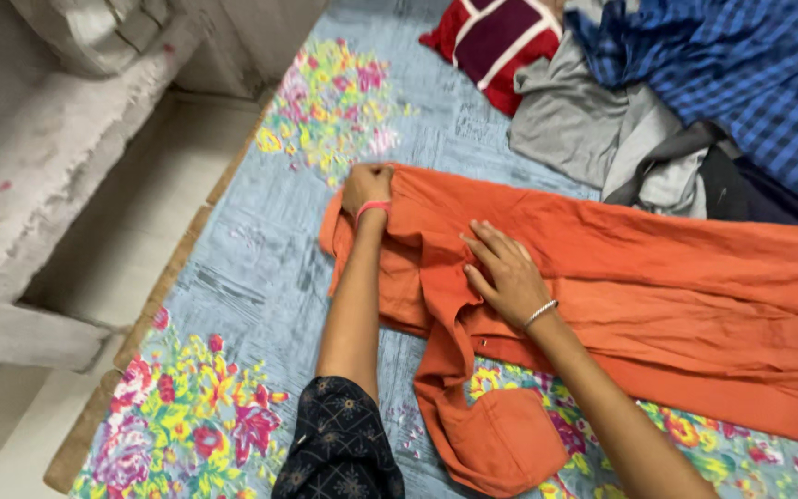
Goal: The person folds an orange shirt and a blue checkered shirt by hand on a bed and places them into a suitcase.
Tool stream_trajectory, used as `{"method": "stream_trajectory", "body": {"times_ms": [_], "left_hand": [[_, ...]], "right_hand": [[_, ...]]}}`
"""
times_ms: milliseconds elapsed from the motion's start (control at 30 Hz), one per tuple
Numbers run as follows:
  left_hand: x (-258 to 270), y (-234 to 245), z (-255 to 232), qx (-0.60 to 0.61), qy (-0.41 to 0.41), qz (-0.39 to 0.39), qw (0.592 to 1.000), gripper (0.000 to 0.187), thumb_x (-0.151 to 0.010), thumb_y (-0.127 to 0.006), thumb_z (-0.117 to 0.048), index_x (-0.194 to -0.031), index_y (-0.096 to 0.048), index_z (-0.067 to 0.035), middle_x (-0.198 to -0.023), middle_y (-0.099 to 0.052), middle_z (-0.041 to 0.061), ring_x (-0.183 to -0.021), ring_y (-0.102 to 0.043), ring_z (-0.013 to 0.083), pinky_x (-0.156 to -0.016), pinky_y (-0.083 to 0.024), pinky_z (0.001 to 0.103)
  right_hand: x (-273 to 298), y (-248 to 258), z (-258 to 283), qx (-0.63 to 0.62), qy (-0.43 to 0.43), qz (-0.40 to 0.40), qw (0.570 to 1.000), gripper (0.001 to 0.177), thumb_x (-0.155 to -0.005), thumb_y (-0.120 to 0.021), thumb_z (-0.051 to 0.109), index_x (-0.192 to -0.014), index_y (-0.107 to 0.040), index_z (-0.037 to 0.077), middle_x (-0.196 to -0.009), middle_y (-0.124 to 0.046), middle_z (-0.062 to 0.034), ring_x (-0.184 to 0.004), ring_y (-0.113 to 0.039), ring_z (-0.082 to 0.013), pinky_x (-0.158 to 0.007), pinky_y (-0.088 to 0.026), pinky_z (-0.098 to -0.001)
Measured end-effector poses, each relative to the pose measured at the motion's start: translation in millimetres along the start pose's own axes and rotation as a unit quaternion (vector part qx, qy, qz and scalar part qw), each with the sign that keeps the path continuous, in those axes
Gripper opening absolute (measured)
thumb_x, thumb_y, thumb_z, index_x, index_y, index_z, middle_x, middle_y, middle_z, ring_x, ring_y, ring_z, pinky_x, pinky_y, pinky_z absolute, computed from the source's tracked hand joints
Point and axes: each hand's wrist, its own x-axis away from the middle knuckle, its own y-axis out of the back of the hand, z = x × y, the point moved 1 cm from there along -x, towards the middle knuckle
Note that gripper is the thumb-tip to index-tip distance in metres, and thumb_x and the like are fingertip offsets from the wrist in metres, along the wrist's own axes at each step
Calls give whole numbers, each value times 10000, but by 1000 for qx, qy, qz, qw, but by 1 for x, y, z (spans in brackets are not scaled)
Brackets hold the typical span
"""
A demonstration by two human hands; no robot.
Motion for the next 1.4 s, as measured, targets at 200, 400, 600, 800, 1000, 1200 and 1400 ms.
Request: {"method": "stream_trajectory", "body": {"times_ms": [200, 400, 600, 800, 1000, 1200, 1400], "left_hand": [[31, 38, -18, 48, -88, -16, 995, 514, -843, -768, -443, -1225, -638, -125, -910, -767, 109, -909, -715, 349, -776, -545, 488], [107, 91, 2, -159, -526, 79, 832, 456, -957, -560, -90, -1400, -581, -192, -1196, -705, 39, -1163, -671, 254, -1049, -489, 433], [130, 87, 26, -253, -581, 56, 771, 661, -938, -524, -64, -1574, -352, -127, -1252, -689, 88, -1155, -632, 263, -1004, -436, 494], [120, 71, 19, -333, -451, 144, 815, 864, -840, -608, -22, -1613, -238, -129, -1199, -697, 156, -1136, -652, 322, -1006, -453, 472], [113, 71, 22, -291, -411, 184, 844, 1014, -858, -756, -191, -1649, -129, -87, -1082, -726, 197, -1043, -691, 354, -993, -455, 497], [76, 55, 24, -325, -419, 202, 823, 879, -796, -811, -280, -1543, -351, -220, -1105, -746, 143, -1100, -695, 327, -1000, -463, 498], [42, 22, 23, -261, -366, 184, 874, 264, -994, -600, -395, -1111, -770, -231, -1044, -761, 95, -1025, -719, 308, -976, -480, 484]], "right_hand": [[1, -1, 1, 6, 6, -4, 1000, 519, -960, -621, 275, -1450, -546, 120, -1555, -498, -131, -1454, -434, -323, -1161, -357, -474], [2, 1, 1, -38, 3, -22, 999, 667, -931, -647, 253, -1528, -435, 43, -1474, -507, -187, -1390, -452, -362, -1133, -346, -496], [35, 44, 42, -117, -16, -158, 980, 520, -1035, -542, 40, -1546, -452, 78, -1513, -550, -147, -1398, -504, -349, -1191, -382, -446], [78, 61, 118, 102, 429, 43, 897, 504, -764, -649, 131, -1263, -667, 61, -1464, -585, -165, -1386, -495, -350, -1149, -333, -515], [75, 81, 100, -57, 155, -40, 985, 150, -821, -642, 114, -963, -690, 123, -1217, -713, -105, -1154, -637, -273, -1025, -453, -446], [81, 115, -93, -637, -140, -387, 652, 235, -1056, -559, 12, -1265, -635, 88, -1059, -666, 9, -890, -603, -102, -820, -495, -280], [152, 83, -169, -645, -430, -248, 581, 276, -920, -592, 229, -1178, -644, 142, -1144, -724, 11, -1062, -689, -158, -931, -558, -423]]}}
